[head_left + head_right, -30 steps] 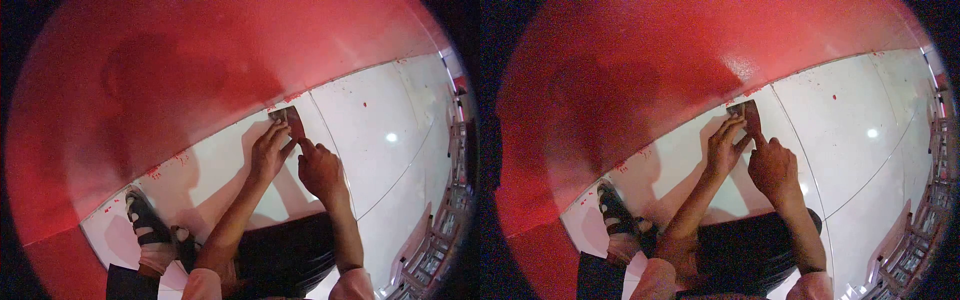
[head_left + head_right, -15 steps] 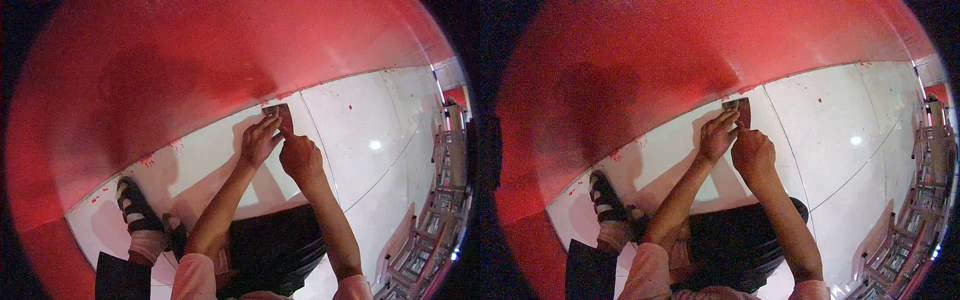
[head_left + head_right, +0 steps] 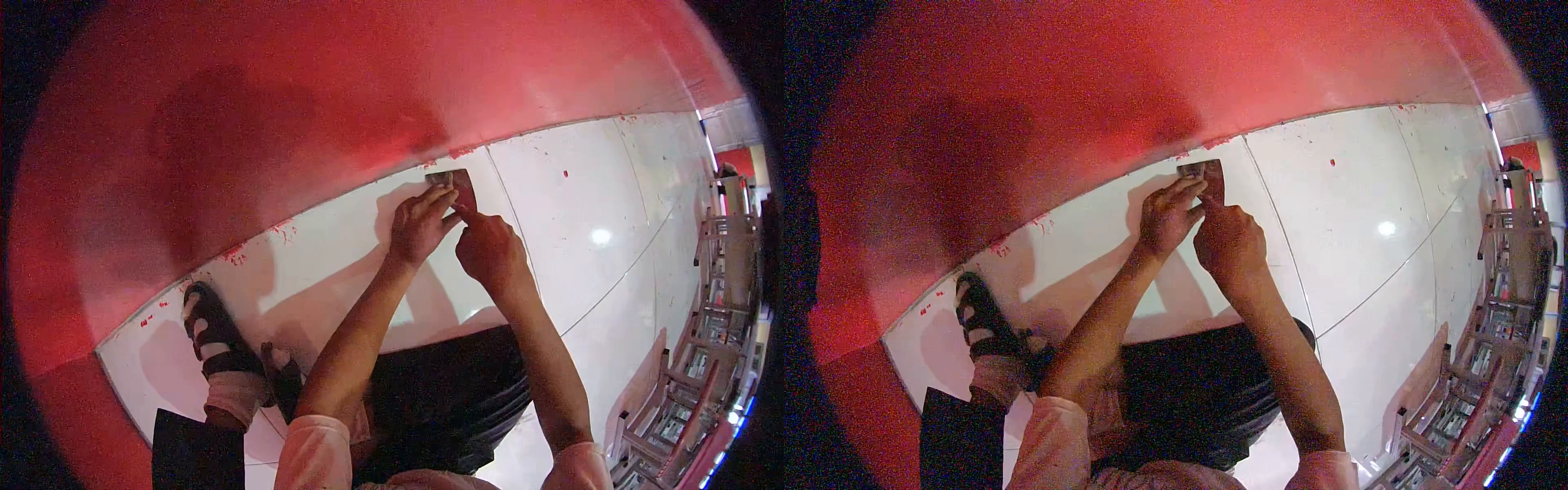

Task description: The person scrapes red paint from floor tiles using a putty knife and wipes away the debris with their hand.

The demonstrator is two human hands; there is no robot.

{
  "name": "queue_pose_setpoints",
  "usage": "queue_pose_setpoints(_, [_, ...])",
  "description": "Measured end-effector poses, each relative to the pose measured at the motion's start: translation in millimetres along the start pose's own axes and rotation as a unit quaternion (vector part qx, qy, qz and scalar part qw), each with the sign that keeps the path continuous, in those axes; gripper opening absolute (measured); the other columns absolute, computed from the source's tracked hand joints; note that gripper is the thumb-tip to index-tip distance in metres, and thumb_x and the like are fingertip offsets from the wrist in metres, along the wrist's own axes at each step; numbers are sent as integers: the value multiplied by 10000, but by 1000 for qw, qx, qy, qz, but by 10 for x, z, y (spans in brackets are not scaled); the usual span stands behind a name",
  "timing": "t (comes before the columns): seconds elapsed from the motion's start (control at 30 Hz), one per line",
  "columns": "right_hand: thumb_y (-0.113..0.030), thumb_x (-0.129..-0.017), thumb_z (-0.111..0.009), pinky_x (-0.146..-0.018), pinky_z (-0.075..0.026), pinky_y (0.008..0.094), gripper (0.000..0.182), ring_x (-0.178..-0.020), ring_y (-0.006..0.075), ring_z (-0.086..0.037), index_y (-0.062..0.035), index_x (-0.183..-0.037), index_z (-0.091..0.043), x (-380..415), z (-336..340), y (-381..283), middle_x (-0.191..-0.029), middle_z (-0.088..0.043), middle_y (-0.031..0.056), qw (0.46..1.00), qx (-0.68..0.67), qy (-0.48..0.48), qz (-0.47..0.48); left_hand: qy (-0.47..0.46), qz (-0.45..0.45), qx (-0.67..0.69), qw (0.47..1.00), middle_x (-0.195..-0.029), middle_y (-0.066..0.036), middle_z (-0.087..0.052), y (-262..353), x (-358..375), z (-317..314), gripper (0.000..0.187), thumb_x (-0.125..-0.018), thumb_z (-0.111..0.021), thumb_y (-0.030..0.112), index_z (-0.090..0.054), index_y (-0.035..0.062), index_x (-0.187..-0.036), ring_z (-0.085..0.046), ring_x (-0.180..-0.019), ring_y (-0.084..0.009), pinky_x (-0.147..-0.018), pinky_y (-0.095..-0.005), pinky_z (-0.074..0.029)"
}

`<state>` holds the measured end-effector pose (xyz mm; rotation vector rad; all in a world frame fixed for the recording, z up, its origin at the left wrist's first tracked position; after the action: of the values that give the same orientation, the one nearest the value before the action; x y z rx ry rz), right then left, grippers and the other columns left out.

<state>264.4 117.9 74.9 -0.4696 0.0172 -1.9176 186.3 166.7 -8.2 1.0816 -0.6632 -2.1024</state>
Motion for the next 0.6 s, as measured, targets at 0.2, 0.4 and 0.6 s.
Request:
queue_pose_setpoints(0.2, [-64, -795, -461, -782, -527, 505, 453, -825, 435, -643, -188, -1205, -609, -51, 1, -30, -845, -643, 279, 1000, -1, 7, 1, -1, 18, -13, 1000, -1111, -105, -653, -11, -26, 16, 398, -720, -758, 200, -648, 44, -1069, -638, -1012, -256, -826, -370, -534])
queue_pose_setpoints(0.4, [-83, -796, -490, -778, -532, 496, 418, -837, 418, -650, -167, -1189, -606, -93, -41, 30, -852, -653, 261, 999, 4, 14, 29, 6, 33, 19, 999, -1144, -106, -644, -45, 8, -23, 434, -674, -753, 102, -651, 73, -1095, -630, -1041, -261, -870, -362, -520])
queue_pose_setpoints(0.6, [-110, -805, -499, -770, -532, 502, 395, -824, 415, -655, -163, -1181, -605, -115, -103, 69, -852, -656, 257, 1000, -1, 13, 23, 0, 71, 36, 997, -1149, -96, -645, -80, -21, -36, 427, -687, -742, 94, -656, 88, -1106, -625, -1054, -256, -903, -359, -505])
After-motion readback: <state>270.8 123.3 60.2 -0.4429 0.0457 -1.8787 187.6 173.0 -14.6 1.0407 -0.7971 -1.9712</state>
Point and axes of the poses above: each hand's wrist, its own x-axis away from the middle knuckle, its own z-axis out of the back of the hand, y = z × x, the point moved 7 cm from there along -x, towards the middle knuckle
